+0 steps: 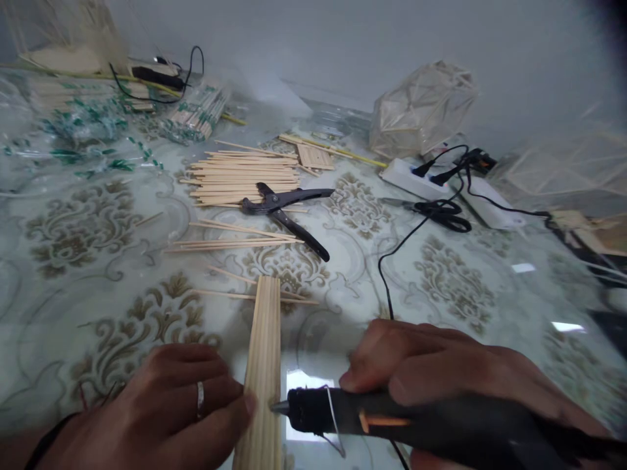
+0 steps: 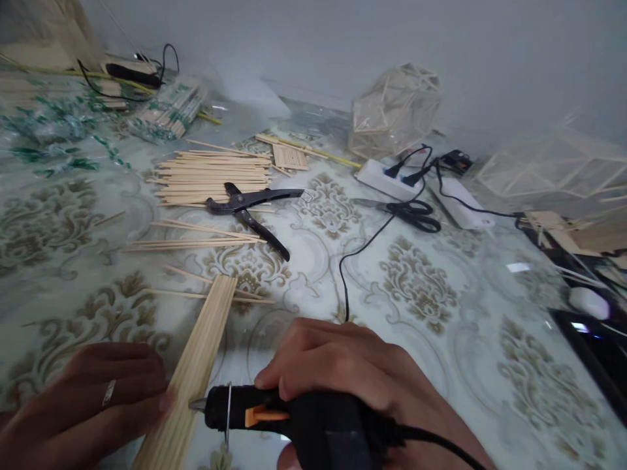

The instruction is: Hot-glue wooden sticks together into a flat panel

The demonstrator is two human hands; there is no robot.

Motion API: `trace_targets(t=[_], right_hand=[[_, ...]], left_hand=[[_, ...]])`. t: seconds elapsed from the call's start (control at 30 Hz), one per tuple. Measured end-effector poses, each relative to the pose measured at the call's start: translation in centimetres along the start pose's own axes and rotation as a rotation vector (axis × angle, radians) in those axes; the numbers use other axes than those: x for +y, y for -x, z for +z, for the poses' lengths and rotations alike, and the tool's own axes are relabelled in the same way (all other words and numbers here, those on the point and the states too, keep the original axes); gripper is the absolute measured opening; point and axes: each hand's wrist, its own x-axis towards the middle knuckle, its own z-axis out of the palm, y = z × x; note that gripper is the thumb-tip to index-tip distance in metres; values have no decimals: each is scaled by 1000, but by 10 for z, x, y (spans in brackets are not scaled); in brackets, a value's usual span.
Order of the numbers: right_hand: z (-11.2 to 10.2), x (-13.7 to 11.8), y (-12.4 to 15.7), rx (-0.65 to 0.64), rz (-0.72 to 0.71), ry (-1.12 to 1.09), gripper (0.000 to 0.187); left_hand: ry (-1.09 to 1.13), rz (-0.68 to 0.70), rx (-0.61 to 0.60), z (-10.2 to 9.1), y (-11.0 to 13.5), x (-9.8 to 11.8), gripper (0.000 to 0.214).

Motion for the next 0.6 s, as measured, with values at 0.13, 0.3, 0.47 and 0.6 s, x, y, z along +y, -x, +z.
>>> trace_targets(t=[0.13,0.3,0.47,0.6], right_hand=[[3,1,-4,103,-14,-27,16],[-1,1,-2,58,6,-26,23],[-1,2,1,76,86,-37,16],[0,3,0,62,91,-44,14]], left_hand=[[-35,-4,-21,1,6,1,38],[-95,-39,-10,1,7,1,48],[-56,7,-65,-2,-1,1,43],[-73,-2,-58,0,1,2,43]])
